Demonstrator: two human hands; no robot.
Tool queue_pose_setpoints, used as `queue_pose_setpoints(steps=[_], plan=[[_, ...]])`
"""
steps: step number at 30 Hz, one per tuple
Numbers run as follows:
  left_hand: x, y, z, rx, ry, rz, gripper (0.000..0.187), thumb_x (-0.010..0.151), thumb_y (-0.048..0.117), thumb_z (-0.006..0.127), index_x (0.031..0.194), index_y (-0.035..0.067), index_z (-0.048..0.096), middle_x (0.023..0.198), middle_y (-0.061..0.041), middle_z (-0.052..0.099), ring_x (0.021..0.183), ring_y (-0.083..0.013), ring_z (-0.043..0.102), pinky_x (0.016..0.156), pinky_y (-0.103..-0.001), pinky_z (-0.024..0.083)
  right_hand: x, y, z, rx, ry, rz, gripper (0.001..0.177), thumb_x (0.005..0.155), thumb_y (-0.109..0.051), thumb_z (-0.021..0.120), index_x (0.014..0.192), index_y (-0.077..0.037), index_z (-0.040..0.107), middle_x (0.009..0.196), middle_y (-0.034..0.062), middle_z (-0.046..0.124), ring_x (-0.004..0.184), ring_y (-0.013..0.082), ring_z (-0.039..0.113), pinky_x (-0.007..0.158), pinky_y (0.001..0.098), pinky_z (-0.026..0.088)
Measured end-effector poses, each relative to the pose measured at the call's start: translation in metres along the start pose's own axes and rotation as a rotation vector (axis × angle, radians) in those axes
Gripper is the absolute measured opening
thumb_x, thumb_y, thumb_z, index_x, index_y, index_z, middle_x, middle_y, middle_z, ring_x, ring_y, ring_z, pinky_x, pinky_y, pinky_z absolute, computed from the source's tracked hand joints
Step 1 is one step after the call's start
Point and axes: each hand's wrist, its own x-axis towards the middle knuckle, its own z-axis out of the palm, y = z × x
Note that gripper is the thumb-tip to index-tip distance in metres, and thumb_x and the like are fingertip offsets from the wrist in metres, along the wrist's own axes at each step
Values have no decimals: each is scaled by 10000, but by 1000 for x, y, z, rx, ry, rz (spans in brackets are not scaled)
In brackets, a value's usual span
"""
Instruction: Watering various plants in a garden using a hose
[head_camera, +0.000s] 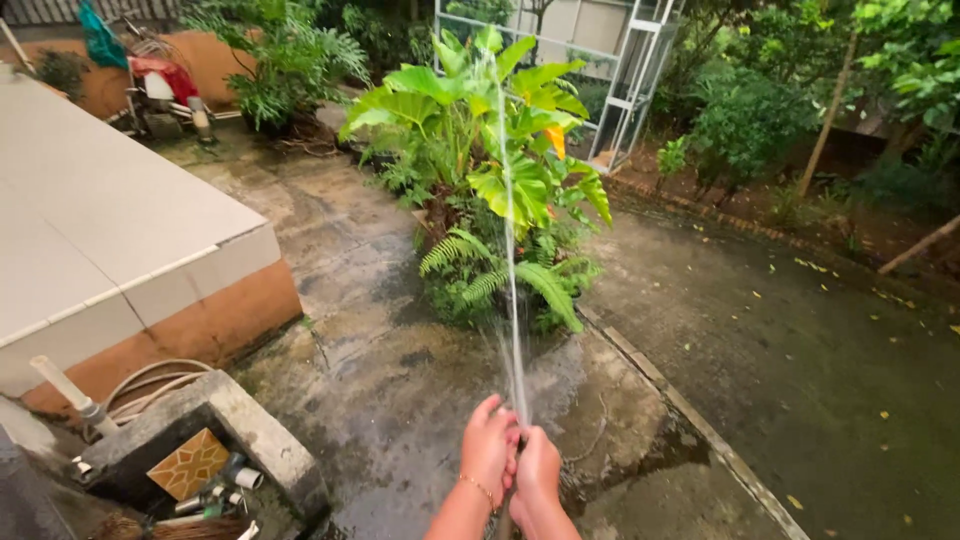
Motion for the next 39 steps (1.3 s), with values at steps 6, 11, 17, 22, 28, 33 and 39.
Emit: queue_pose_setpoints(steps=[6, 11, 17, 22, 28, 33, 39], plan=[[12, 17, -30, -30, -4, -10, 220, 997, 288, 522, 1177, 166, 557, 876, -59, 601, 559, -113, 457, 462, -240, 312, 0, -3, 50, -105, -91, -2, 324, 893, -128, 485, 675, 28, 668, 394, 118, 357, 278, 213, 284, 257, 358, 195], [26, 44, -58, -47, -1, -25, 188, 1005, 377, 530, 1034, 191, 534, 789, -16, 536, 533, -101, 421, 461, -249, 273, 18, 9, 102, -79, -127, -13, 240, 846, -100, 473, 614, -40, 496, 469, 89, 402, 365, 187, 300, 352, 377, 208], [45, 63, -84, -57, -8, -40, 323, 1016, 495, 541, 844, 224, 505, 672, 42, 448, 497, -86, 372, 460, -262, 221, 9, 2, 156, -157, -173, 15, 215, 813, -129, 465, 617, -50, 424, 450, 69, 308, 357, 181, 224, 366, 373, 150], [59, 69, -98, -64, -14, -60, 470, 1024, 583, 550, 701, 249, 482, 584, 86, 383, 471, -75, 336, 460, -271, 182, 11, -9, 180, -219, -190, 17, 163, 797, -167, 444, 674, -62, 420, 419, 93, 252, 313, 209, 205, 351, 377, 113], [67, 54, -98, 4, -49, -64, 465, 1023, 610, 520, 748, 238, 481, 590, 76, 435, 410, -67, 344, 405, -249, 196, 9, -18, 178, -304, -110, 48, 154, 781, -159, 439, 664, -59, 426, 441, 95, 276, 331, 205, 218, 340, 364, 141], [84, 29, -100, -94, -70, -33, 498, 1042, 557, 533, 717, 186, 469, 598, 33, 404, 438, -97, 332, 421, -271, 222, 20, -9, 165, -282, -116, 74, 135, 784, -147, 419, 680, -72, 380, 434, 104, 237, 322, 206, 191, 353, 371, 90], [72, 38, -88, -20, -35, -58, 502, 1034, 600, 525, 700, 234, 445, 579, 72, 377, 454, -75, 321, 445, -270, 201, 14, -23, 164, -308, -113, 65, 178, 815, -157, 431, 674, -48, 438, 412, 109, 280, 305, 230, 218, 322, 394, 137]])
